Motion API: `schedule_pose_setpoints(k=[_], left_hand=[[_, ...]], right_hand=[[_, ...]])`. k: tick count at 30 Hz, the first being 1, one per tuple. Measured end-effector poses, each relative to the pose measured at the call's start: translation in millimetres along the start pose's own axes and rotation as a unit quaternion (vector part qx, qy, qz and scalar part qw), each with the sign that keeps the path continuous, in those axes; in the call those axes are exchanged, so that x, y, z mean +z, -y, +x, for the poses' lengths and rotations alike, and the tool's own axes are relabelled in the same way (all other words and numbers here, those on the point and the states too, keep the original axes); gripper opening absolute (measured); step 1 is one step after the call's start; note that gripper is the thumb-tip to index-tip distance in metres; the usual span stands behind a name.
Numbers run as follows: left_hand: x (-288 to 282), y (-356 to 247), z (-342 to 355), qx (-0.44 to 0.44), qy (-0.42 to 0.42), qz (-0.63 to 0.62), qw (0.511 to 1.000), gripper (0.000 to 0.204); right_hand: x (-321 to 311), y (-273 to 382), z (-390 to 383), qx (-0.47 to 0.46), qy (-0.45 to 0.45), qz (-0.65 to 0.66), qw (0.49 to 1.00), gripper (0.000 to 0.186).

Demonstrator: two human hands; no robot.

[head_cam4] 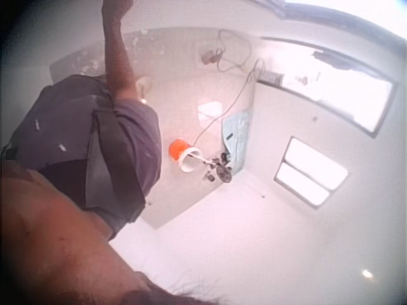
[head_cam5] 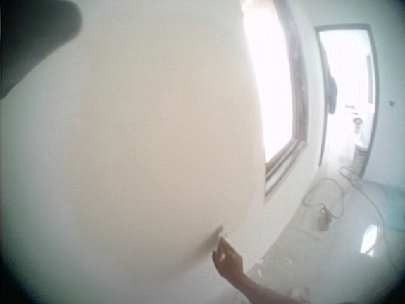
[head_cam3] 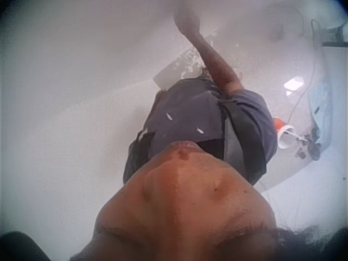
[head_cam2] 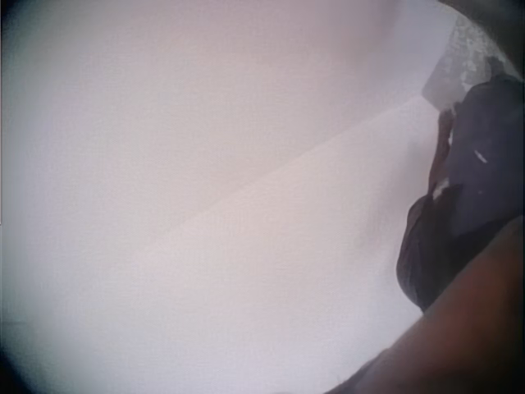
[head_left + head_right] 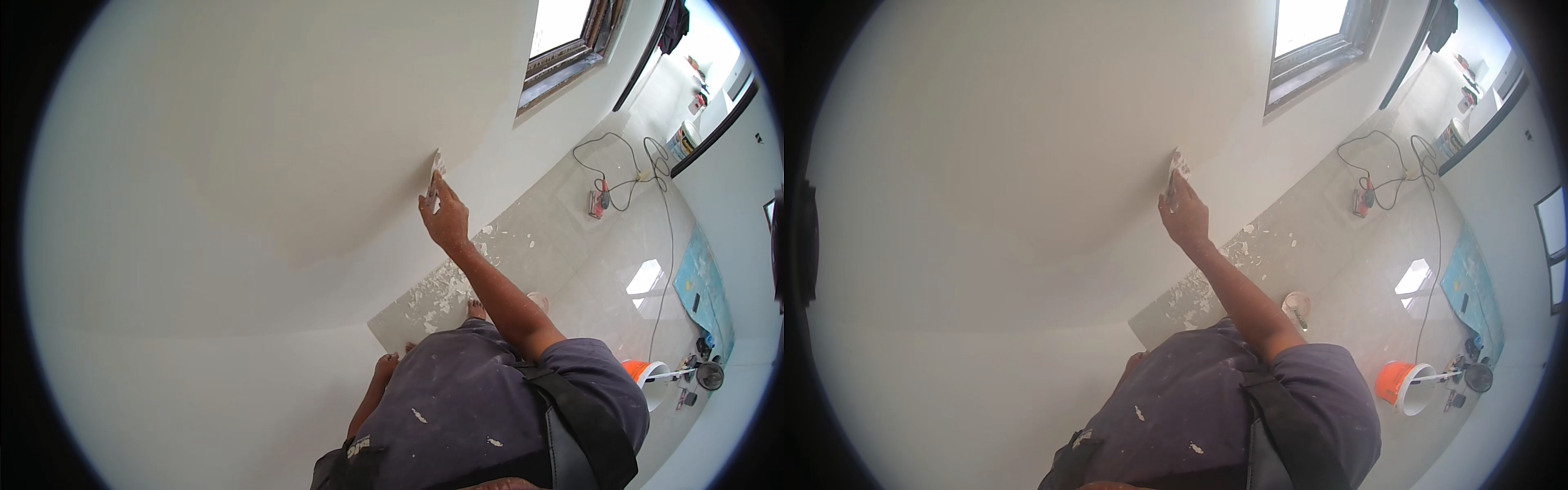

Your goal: The person applies white plaster to a wall using a trowel. They scoop the material from a bucket on the floor and spread it across the wall surface in smooth strokes, working near a window.

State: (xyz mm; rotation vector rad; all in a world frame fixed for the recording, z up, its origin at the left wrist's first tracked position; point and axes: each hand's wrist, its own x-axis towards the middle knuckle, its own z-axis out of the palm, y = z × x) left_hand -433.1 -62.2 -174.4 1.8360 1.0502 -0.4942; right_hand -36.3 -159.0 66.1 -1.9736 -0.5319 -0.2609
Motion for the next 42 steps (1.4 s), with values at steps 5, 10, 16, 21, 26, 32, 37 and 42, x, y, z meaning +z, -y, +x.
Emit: schedule_pose_setpoints(k=[5,10,16,21,26,32,37,42], left_hand=[[13,37,9,-0.021,-0.03,0.04,0.999,0.051],[8,32,5,-0.004,-0.022,-0.019,1.0,0.048],[-2,6,-5,-0.057,-0.006,-0.05,0.997,0.046],[-6,-2,-11,-0.07,-0.006,-0.047,0.996,0.046],[-6,-6,-14,-0.058,-0.011,-0.095,0.994,0.047],[-6,-21,-8,-0.021,-0.009,-0.098,0.995,0.044],[-4,-44,8,-0.024,-0.009,-0.21,0.977,0.041],[-16,-87,3,-0.005,-0.021,-0.298,0.954,0.043]], right_hand=[[21,20,-28,-0.024,0.011,0.014,1.0,0.063],[36,39,-48,-0.03,0.047,0.025,0.998,0.065],[47,56,-65,-0.029,0.081,0.05,0.995,0.069],[56,67,-77,-0.037,0.107,0.058,0.992,0.071],[64,80,-90,-0.054,0.125,0.078,0.988,0.071],[72,91,-102,-0.066,0.17,0.076,0.98,0.072],[80,103,-114,-0.115,0.178,0.075,0.974,0.071],[74,123,-132,-0.121,0.319,0.153,0.927,0.053]])
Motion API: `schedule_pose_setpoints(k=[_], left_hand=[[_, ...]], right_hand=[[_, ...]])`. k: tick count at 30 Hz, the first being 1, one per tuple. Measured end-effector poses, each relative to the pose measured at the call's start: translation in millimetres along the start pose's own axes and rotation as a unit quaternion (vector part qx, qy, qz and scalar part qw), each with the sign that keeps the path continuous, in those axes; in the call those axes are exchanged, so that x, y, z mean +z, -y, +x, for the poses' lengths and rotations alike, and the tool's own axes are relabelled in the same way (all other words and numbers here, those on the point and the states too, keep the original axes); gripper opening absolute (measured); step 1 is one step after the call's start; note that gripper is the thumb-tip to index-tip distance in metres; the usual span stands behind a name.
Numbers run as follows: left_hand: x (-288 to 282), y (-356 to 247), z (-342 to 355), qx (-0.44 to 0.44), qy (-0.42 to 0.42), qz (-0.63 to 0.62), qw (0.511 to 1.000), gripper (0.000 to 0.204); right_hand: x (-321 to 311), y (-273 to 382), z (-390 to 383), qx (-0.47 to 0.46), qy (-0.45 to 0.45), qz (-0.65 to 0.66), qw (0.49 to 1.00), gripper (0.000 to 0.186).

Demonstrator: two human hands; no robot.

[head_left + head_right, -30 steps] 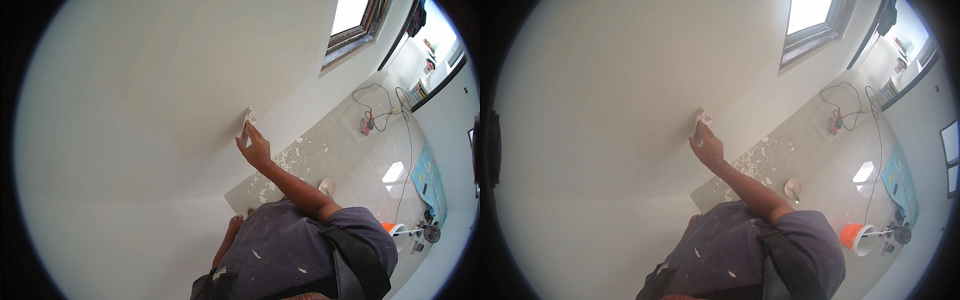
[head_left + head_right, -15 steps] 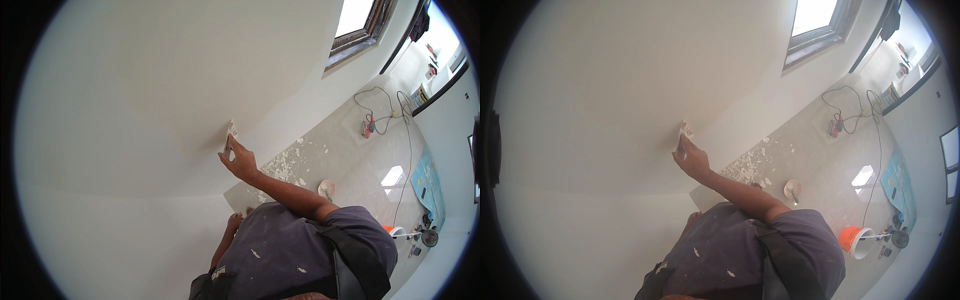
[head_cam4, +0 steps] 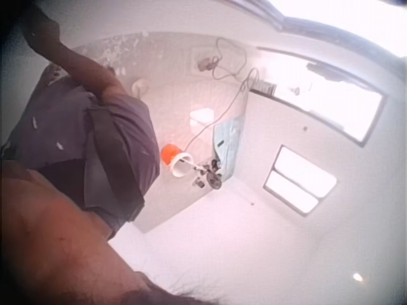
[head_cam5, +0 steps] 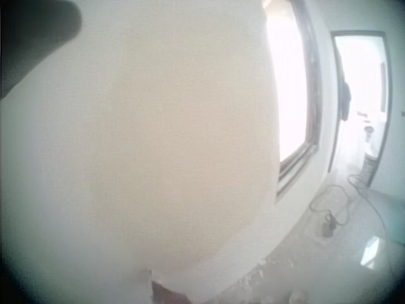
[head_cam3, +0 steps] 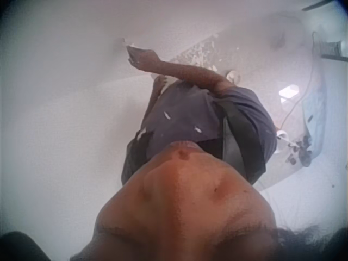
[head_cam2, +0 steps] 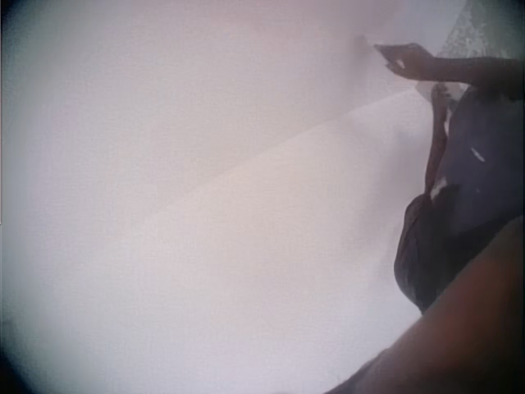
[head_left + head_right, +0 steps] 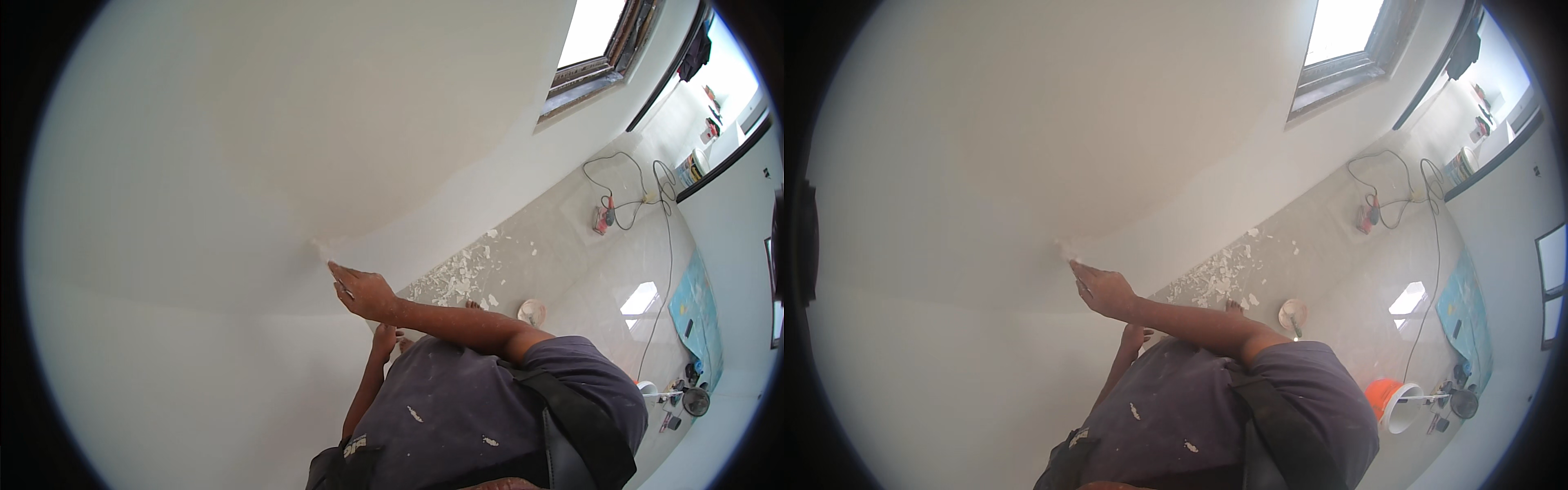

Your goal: The person applies white plaster to a wall using a trowel. They scoop the material from a bucket on the floor and spread it across the wall surface in smooth strokes, working near a window.

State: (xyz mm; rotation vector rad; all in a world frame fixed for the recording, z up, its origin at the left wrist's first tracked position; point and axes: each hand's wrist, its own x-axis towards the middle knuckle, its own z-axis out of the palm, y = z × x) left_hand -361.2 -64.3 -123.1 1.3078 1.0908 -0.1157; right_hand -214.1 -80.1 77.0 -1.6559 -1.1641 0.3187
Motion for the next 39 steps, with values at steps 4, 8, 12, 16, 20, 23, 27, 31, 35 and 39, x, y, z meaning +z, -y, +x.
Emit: schedule_pose_setpoints(k=[4,8,12,16,20,23,27,31,35,39], left_hand=[[-3,-40,-28,0.078,0.019,-0.193,0.978,0.039],[-23,-75,-58,0.15,0.177,-0.336,0.913,0.034],[-21,-115,-89,0.257,0.232,-0.334,0.877,0.031],[-6,-153,-103,0.289,0.095,-0.099,0.948,0.033],[3,-169,-114,0.283,-0.023,-0.033,0.958,0.028],[4,-177,-120,0.235,-0.078,-0.043,0.968,0.026],[12,-194,-125,0.257,-0.11,-0.065,0.958,0.027],[18,-210,-128,0.317,-0.085,-0.076,0.942,0.029],[23,-206,-116,0.342,-0.016,-0.053,0.938,0.031],[27,-169,-85,0.264,0.005,0.067,0.962,0.032]], right_hand=[[-15,9,-17,0.056,0.068,0.162,0.983,0.037],[-45,-7,-24,0.251,0.056,0.508,0.822,0.021],[-60,-24,-32,0.279,0.014,0.568,0.774,0.029],[-67,-28,-39,0.319,0.01,0.529,0.786,0.035],[-87,-20,-44,0.254,0.025,0.218,0.942,0.043],[-100,-10,-54,0.031,-0.019,-0.085,0.996,0.046],[-90,-8,-53,-0.117,0.022,-0.18,0.976,0.041],[-76,-14,-26,-0.087,-0.041,-0.159,0.983,0.023],[-85,-17,21,-0.051,-0.1,-0.073,0.991,0.015],[-106,-14,55,-0.023,-0.111,-0.089,0.99,0.022]])
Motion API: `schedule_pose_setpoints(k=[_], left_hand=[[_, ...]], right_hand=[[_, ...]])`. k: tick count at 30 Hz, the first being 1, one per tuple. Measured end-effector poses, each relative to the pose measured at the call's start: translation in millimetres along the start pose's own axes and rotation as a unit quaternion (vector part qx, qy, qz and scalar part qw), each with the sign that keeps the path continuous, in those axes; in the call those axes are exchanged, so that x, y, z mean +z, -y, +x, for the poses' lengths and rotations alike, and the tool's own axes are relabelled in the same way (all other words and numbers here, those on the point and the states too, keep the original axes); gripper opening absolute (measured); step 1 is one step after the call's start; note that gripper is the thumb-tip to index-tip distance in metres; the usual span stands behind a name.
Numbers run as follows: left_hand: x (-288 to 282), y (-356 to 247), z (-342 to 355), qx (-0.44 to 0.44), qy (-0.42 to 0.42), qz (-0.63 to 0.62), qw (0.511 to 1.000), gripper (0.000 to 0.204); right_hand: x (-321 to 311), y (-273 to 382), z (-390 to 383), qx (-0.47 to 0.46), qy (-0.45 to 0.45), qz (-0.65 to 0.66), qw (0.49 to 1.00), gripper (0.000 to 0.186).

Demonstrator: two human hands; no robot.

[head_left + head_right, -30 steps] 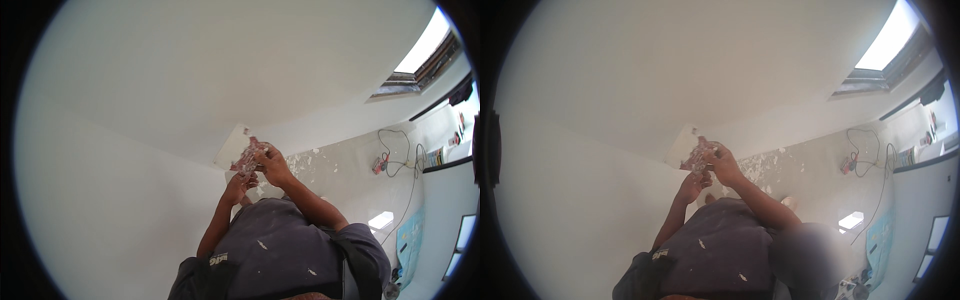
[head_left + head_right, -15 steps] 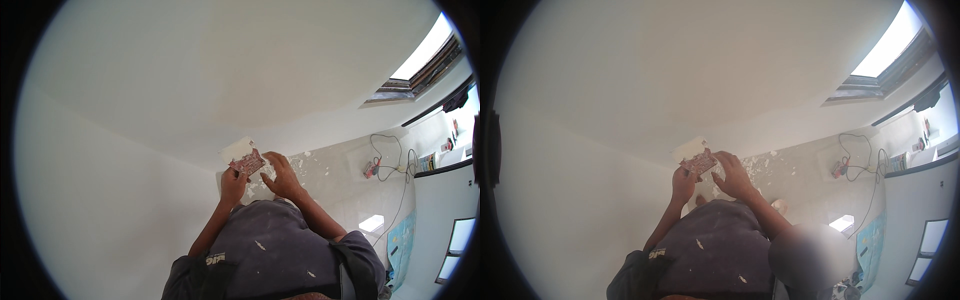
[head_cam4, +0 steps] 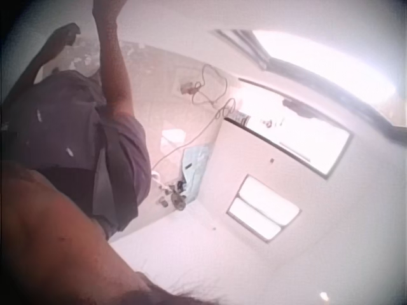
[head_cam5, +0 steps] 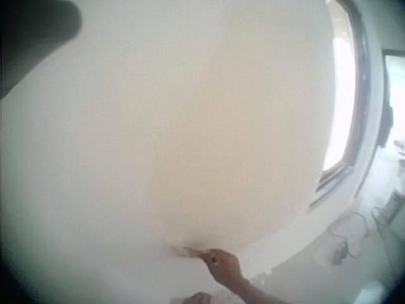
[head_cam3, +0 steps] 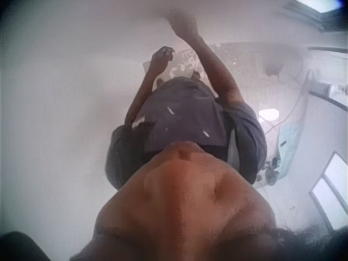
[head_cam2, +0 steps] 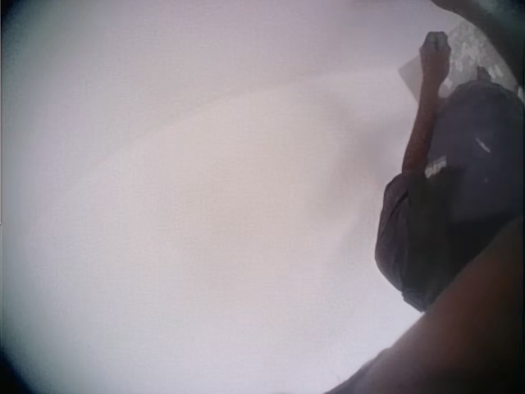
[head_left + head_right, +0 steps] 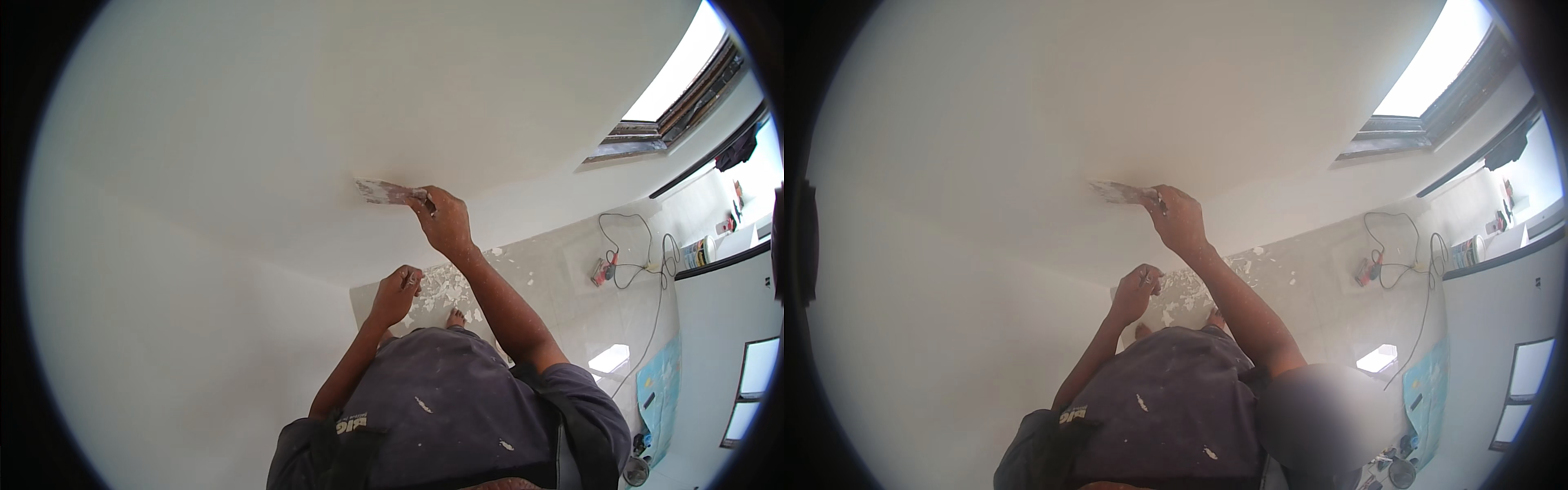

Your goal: The person applies white plaster to a wall using a trowel. They scoop the material from a bucket on the floor and spread it across the wall surface in smooth strokes, working near a window.

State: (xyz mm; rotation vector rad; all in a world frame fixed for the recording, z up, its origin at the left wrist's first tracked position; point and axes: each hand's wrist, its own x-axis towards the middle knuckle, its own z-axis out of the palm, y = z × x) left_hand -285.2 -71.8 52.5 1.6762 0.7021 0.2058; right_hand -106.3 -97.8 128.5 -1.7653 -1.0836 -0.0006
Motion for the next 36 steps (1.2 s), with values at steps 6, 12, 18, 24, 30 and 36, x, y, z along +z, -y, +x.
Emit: schedule_pose_setpoints(k=[6,12,18,24,30,36], left_hand=[[4,122,-1,-0.133,0.056,0.146,0.979,0.043],[-3,238,-34,-0.181,0.063,0.259,0.947,0.047],[-18,280,-68,-0.293,0.054,0.2,0.933,0.042],[-25,295,-70,-0.356,0.025,0.1,0.929,0.041],[-17,296,-60,-0.338,0.008,0.06,0.939,0.04],[-12,271,-60,-0.329,0.021,0.1,0.939,0.038]], right_hand=[[-24,-16,17,0.072,-0.033,-0.033,0.996,0.027],[-58,-35,26,0.093,-0.088,-0.03,0.991,0.026],[-94,-53,34,0.113,-0.114,-0.042,0.986,0.026],[-128,-77,41,0.108,-0.137,-0.074,0.982,0.026],[-158,-107,46,0.12,-0.158,-0.106,0.974,0.028],[-197,-142,50,0.117,-0.161,-0.178,0.964,0.031]])
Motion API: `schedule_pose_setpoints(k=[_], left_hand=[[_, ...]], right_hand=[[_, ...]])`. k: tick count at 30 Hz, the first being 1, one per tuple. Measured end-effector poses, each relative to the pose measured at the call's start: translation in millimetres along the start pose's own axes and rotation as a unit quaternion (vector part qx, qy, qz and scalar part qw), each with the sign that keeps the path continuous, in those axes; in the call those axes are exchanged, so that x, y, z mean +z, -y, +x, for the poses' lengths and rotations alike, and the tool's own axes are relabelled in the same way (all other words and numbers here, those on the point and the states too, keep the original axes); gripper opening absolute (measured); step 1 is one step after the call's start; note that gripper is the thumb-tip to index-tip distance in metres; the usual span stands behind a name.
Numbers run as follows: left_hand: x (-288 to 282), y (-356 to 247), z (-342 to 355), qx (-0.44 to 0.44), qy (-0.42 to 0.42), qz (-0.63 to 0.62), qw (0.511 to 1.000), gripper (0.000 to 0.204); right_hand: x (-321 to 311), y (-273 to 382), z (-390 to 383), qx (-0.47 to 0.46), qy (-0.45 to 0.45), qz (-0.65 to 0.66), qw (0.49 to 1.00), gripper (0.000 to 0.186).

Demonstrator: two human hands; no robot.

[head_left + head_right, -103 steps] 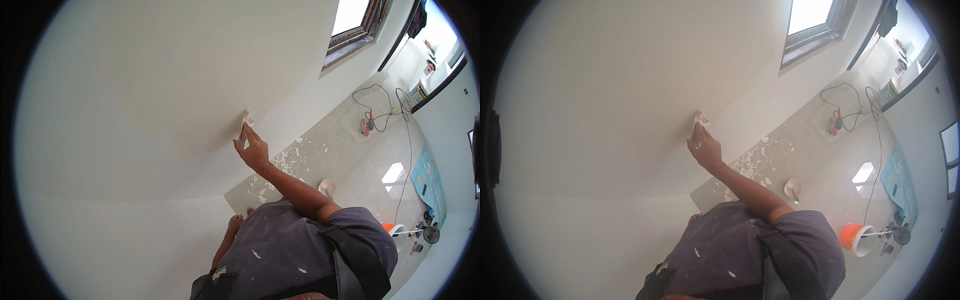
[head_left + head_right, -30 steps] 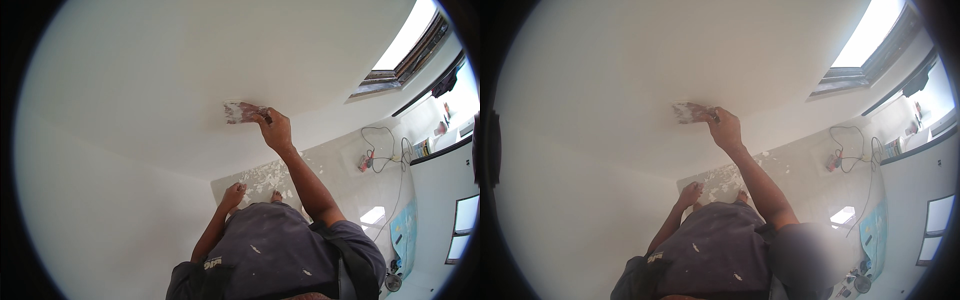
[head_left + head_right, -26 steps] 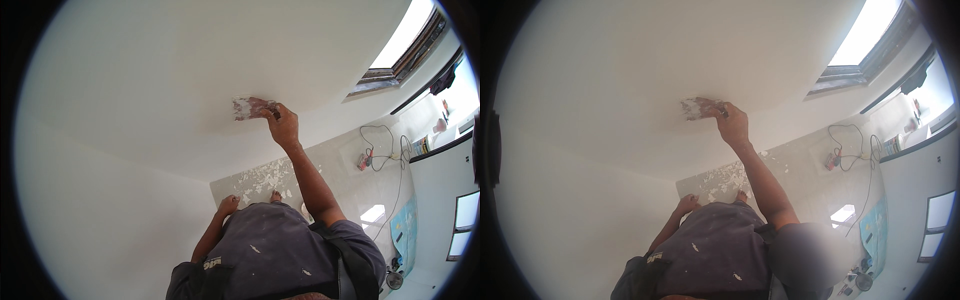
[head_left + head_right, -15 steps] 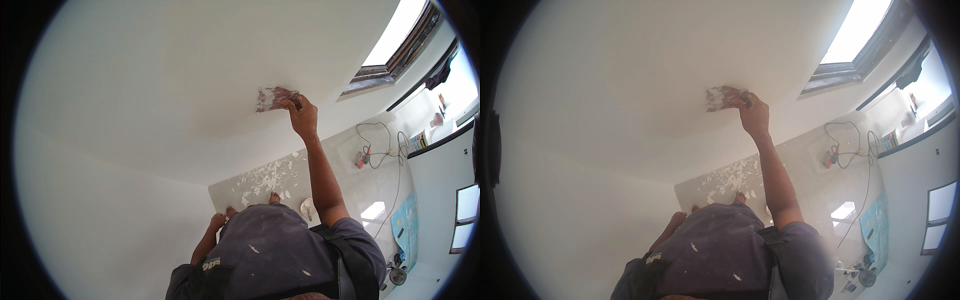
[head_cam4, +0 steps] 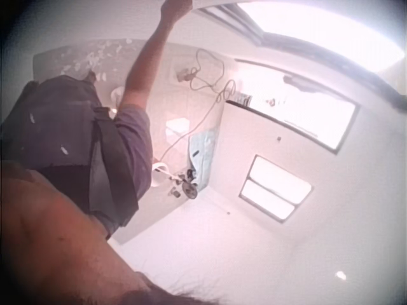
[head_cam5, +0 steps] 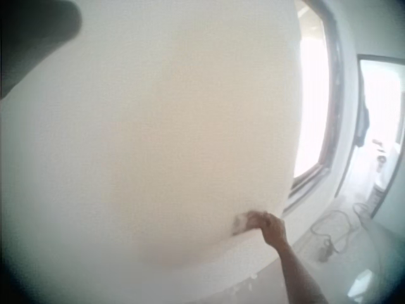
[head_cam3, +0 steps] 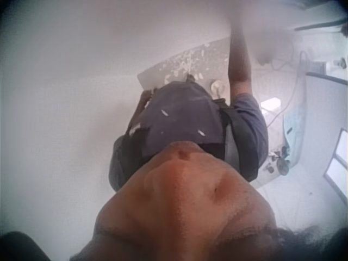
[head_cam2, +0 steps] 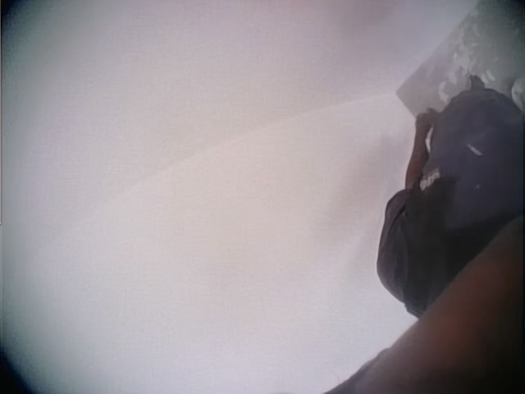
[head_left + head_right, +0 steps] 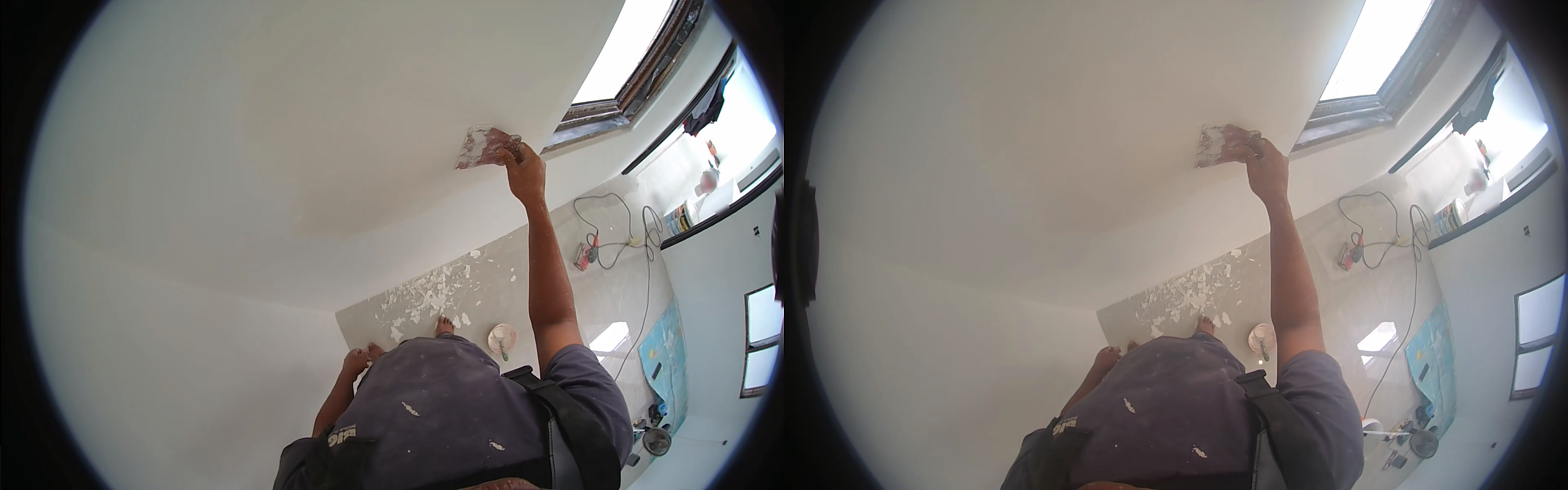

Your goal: The person applies white plaster to a wall using a trowel. They scoop the material from a bucket on the floor and spread it across the wall surface in smooth strokes, working near a window.

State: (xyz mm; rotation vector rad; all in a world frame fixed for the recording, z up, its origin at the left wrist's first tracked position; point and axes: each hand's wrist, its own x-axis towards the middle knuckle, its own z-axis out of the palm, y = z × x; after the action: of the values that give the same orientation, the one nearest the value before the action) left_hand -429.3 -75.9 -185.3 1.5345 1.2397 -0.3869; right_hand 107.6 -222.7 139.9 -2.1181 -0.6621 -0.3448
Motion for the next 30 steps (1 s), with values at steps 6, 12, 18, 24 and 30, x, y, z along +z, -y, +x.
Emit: schedule_pose_setpoints(k=[6,12,18,24,30], left_hand=[[-5,-7,-11,-0.001,0.009,0.034,0.999,0.037],[-6,-5,-7,0.001,0.006,0.056,0.998,0.037],[-6,3,1,0.061,0.004,0.074,0.995,0.037],[-5,12,2,-0.024,0.002,0.01,1.0,0.037],[-2,34,15,0.128,0.03,0.128,0.983,0.035]], right_hand=[[-19,-43,22,0.024,-0.02,-0.026,0.999,0.033],[-36,-91,39,0.03,-0.048,-0.015,0.998,0.034],[-66,-125,47,0.092,-0.079,-0.016,0.992,0.033],[-96,-63,-2,0.096,-0.155,0.063,0.981,0.026],[-41,89,-65,-0.018,0.064,0.227,0.972,0.017]])
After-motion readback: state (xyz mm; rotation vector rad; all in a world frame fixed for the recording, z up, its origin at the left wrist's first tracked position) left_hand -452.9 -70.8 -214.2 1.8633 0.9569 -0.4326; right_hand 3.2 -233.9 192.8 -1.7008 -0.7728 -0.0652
